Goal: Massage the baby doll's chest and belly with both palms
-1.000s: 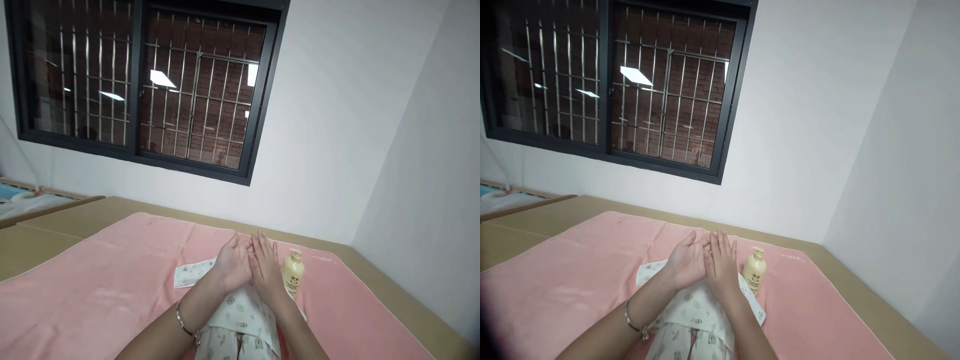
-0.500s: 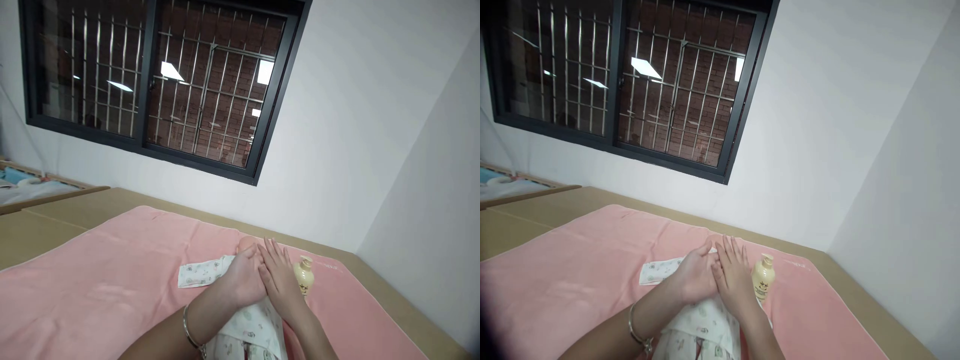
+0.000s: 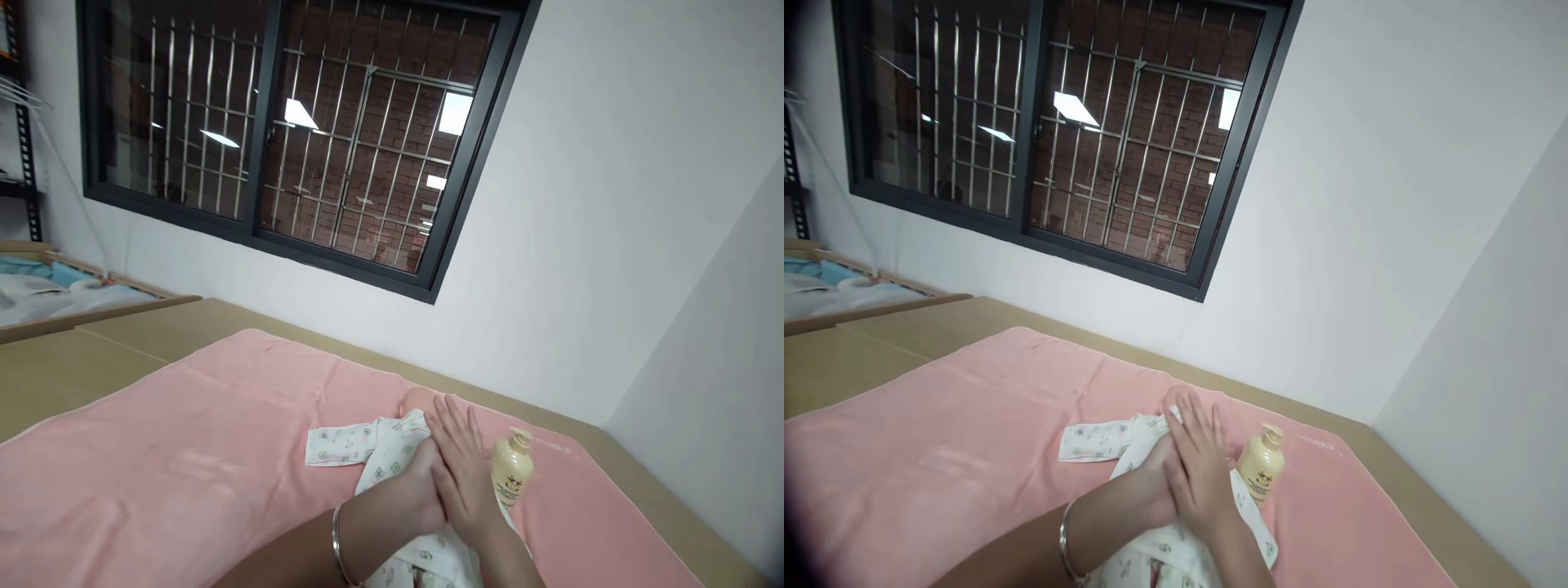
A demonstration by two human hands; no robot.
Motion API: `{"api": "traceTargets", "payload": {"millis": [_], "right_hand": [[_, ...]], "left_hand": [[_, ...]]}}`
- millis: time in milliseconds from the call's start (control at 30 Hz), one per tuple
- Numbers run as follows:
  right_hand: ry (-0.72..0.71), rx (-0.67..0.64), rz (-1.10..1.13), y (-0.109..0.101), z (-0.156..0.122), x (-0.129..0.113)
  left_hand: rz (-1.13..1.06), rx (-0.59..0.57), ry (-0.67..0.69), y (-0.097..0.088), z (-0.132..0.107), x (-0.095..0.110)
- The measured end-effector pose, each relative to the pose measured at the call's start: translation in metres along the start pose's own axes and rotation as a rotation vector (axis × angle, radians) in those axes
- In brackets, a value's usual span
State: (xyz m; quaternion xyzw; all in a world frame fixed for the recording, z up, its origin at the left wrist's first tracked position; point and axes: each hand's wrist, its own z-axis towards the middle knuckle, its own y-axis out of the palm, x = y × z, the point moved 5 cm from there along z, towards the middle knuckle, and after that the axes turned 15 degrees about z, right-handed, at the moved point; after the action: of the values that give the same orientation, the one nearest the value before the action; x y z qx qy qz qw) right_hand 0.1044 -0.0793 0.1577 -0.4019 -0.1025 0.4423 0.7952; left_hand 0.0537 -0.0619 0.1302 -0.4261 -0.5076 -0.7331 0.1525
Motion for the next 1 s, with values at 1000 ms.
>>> {"api": "traceTargets", "payload": {"millis": [1000], "right_hand": [[0.334, -0.224, 0.215, 0.082, -0.015, 0.063]], "left_hand": [[1.109, 0.662, 0.5, -0.149, 0.047, -0.013]]}}
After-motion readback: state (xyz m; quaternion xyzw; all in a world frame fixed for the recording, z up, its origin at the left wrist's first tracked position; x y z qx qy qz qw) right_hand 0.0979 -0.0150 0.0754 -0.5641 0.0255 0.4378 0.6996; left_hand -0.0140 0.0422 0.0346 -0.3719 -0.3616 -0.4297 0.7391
